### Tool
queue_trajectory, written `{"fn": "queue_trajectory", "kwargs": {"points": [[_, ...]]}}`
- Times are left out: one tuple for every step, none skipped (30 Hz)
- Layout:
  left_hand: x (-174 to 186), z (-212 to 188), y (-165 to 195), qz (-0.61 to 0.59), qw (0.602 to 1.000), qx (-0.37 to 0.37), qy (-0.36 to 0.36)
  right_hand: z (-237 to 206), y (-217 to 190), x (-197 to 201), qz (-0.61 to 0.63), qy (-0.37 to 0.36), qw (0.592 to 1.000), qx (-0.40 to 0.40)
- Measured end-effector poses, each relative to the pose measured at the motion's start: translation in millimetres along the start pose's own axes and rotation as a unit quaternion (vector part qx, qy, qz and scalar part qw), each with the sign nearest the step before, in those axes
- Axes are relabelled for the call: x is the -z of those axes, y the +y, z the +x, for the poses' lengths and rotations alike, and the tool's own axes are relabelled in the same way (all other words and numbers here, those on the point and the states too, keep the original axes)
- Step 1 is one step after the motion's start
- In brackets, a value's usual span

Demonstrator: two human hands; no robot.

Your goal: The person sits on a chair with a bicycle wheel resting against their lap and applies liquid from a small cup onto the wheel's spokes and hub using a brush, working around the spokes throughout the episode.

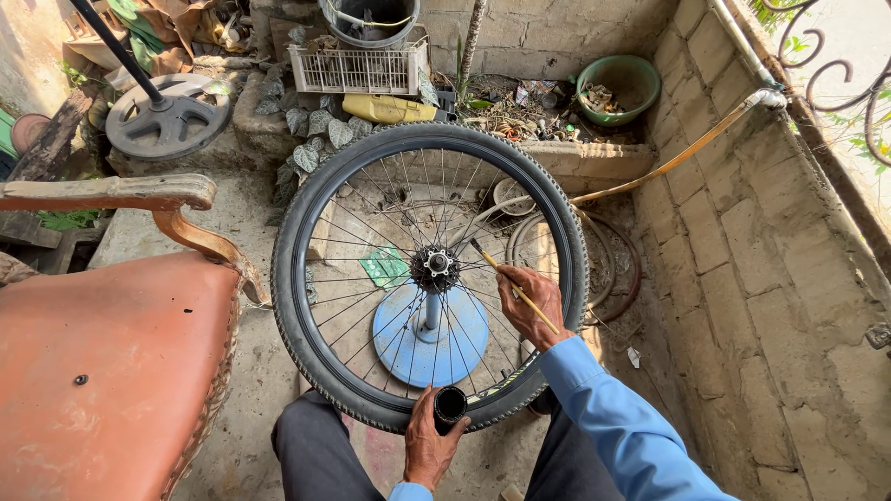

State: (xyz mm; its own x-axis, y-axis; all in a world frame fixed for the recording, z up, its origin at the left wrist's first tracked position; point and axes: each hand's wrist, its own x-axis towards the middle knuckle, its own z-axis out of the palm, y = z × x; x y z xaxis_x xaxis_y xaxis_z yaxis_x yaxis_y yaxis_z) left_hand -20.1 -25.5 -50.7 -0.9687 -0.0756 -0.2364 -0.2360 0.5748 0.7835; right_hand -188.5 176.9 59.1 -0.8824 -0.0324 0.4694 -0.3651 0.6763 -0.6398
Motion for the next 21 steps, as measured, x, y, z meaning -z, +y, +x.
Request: {"fn": "queue_trajectory", "kwargs": {"points": [[0, 0, 0, 0.001, 1.000, -0.002, 0.001, 0, 1, 2, 0.001, -0.008, 1.000, -0.005], [0, 0, 0, 0.001, 1.000, -0.005, 0.002, 0, 2, 3, 0.003, -0.015, 1.000, -0.010], [0, 1, 0, 0.002, 1.000, -0.007, 0.004, 1, 4, 4, 0.005, -0.023, 1.000, -0.015], [0, 1, -1, 0.000, 1.000, -0.007, 0.004, 1, 5, 5, 0.014, -0.028, 0.999, -0.024], [0, 1, -1, -0.002, 1.000, -0.006, 0.003, 1, 8, 6, 0.021, -0.033, 0.999, -0.034], [-1, 1, -1, -0.004, 1.000, -0.005, 0.002, 0, 10, 6, 0.029, -0.038, 0.998, -0.044], [-1, 1, 0, -0.006, 1.000, -0.006, 0.004, -1, 12, 7, 0.023, -0.035, 0.998, -0.039], [-1, 1, 0, -0.008, 1.000, -0.006, 0.005, -2, 15, 8, 0.017, -0.032, 0.999, -0.034], [-1, 1, 0, -0.010, 1.000, -0.006, 0.006, -5, 17, 9, 0.010, -0.029, 0.999, -0.030], [-1, 0, 0, -0.007, 1.000, -0.004, 0.004, -7, 19, 10, 0.006, -0.008, 0.999, -0.032], [0, 0, 1, -0.003, 1.000, -0.003, 0.002, -9, 20, 11, 0.001, 0.013, 0.999, -0.033], [0, 0, 1, 0.000, 1.000, -0.002, 0.000, -12, 21, 13, -0.003, 0.033, 0.999, -0.034], [1, 0, 1, 0.001, 1.000, 0.003, -0.002, -16, 21, 16, 0.010, 0.031, 0.998, -0.060], [2, 1, 1, 0.002, 1.000, 0.006, -0.003, -20, 22, 19, 0.023, 0.029, 0.996, -0.085], [2, 0, 1, 0.002, 1.000, 0.009, -0.006, -24, 22, 23, 0.036, 0.027, 0.993, -0.111], [2, -1, 1, 0.001, 1.000, 0.003, -0.001, -29, 21, 27, 0.047, 0.017, 0.989, -0.136], [1, 0, 1, 0.001, 1.000, -0.003, 0.003, -33, 21, 30, 0.058, 0.007, 0.985, -0.161], [1, 1, 2, 0.000, 1.000, -0.010, 0.010, -35, 20, 31, 0.070, -0.003, 0.980, -0.184], [1, 1, 2, -0.001, 1.000, -0.015, 0.013, -36, 20, 32, 0.065, -0.007, 0.981, -0.185], [0, 0, 2, -0.001, 1.000, -0.020, 0.017, -36, 21, 32, 0.061, -0.012, 0.981, -0.185], [0, 1, 2, -0.001, 0.999, -0.026, 0.021, -37, 21, 31, 0.057, -0.017, 0.981, -0.185]]}}
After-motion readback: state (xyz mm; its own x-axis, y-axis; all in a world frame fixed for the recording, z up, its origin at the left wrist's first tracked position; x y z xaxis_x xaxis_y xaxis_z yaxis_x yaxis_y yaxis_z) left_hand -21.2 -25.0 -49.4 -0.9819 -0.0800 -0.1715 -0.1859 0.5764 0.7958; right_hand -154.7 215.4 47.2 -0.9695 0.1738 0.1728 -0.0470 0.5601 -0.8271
